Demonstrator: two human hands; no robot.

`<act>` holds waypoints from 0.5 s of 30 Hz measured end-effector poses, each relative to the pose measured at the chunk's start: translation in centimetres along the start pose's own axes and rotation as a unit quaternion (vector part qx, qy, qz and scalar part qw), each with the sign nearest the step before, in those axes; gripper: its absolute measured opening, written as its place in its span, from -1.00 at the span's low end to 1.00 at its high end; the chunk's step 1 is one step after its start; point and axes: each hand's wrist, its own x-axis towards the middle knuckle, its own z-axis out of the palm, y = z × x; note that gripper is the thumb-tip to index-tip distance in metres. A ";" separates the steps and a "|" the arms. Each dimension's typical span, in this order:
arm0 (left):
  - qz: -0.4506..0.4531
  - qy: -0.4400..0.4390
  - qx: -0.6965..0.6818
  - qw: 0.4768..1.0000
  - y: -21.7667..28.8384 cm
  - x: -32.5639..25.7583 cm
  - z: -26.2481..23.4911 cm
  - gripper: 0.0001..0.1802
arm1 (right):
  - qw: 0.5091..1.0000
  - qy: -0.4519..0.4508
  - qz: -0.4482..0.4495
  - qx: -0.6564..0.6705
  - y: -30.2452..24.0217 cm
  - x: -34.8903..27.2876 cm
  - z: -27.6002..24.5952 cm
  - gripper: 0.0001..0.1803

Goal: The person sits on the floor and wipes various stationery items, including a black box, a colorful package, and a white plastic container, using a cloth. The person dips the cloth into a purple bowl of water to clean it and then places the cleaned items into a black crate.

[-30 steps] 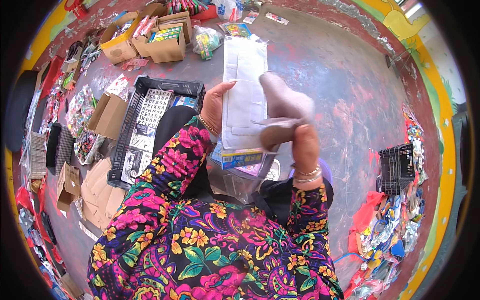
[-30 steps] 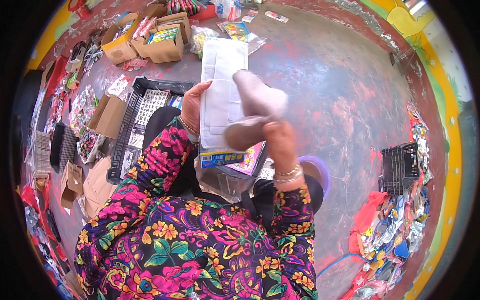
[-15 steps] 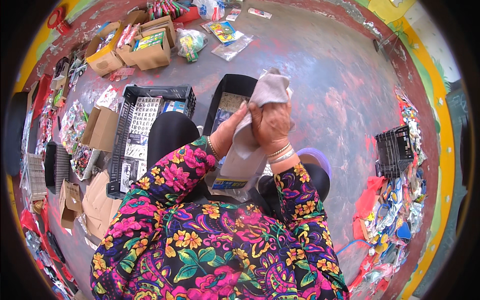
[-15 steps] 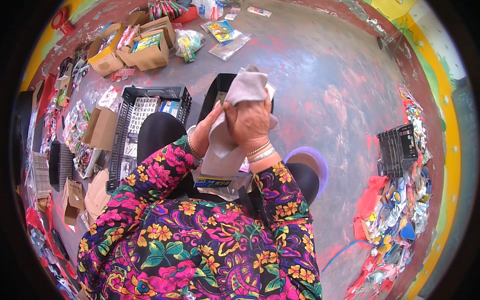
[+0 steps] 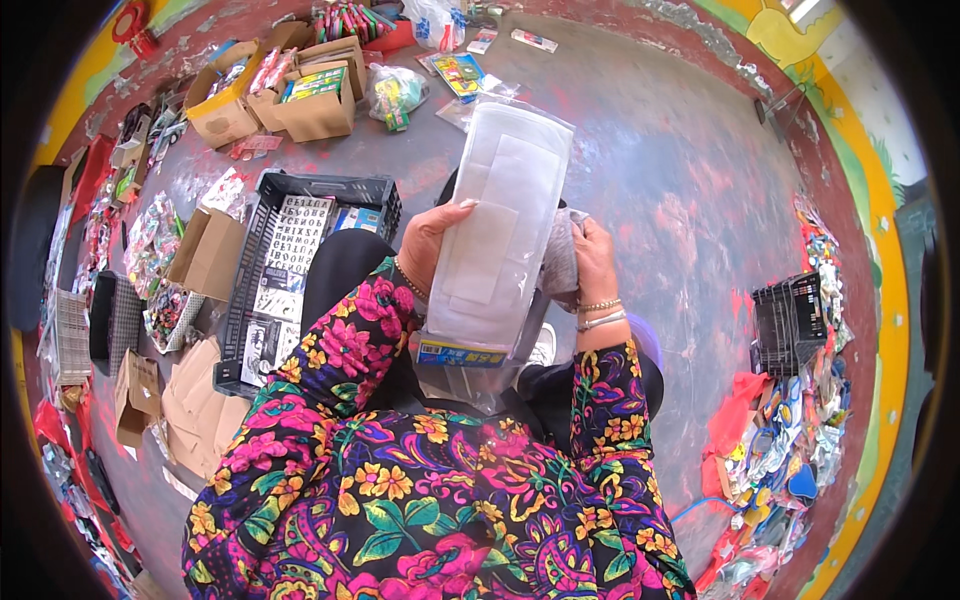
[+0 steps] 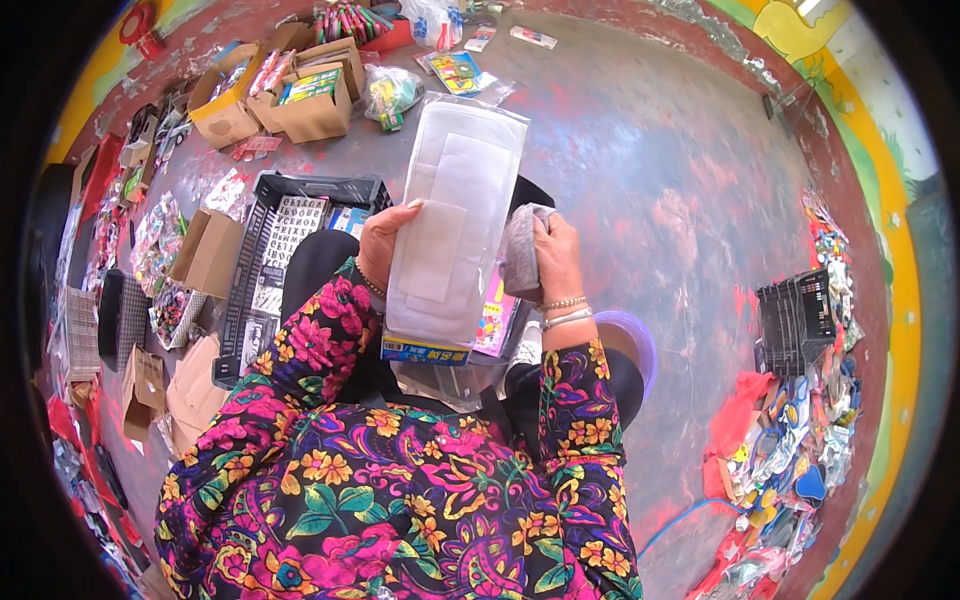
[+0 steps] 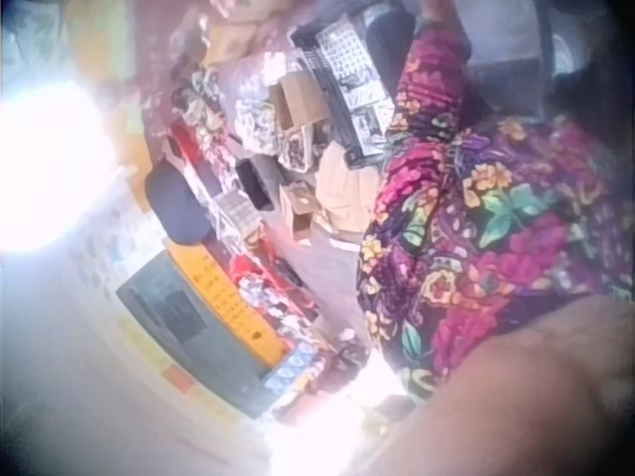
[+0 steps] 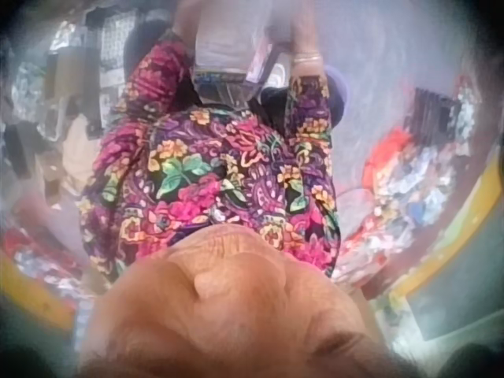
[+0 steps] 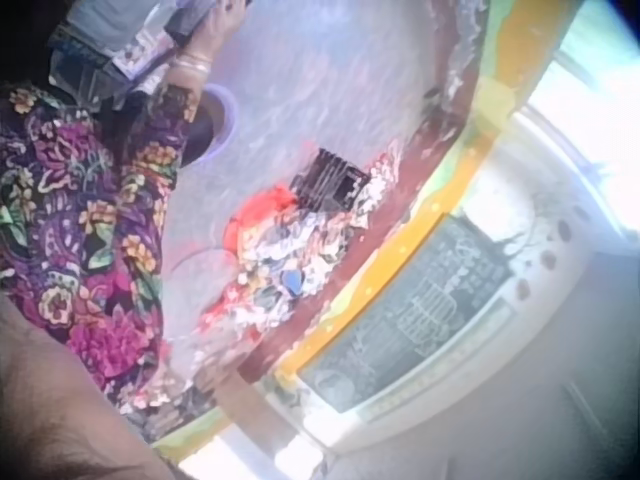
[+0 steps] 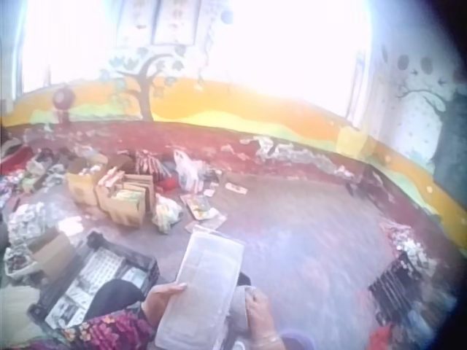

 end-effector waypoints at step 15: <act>-0.009 0.012 0.018 1.000 -1.1 1.6 -1.1 -0.67 | 0.973 -0.028 0.030 0.225 -5.1 -1.8 1.5 -0.76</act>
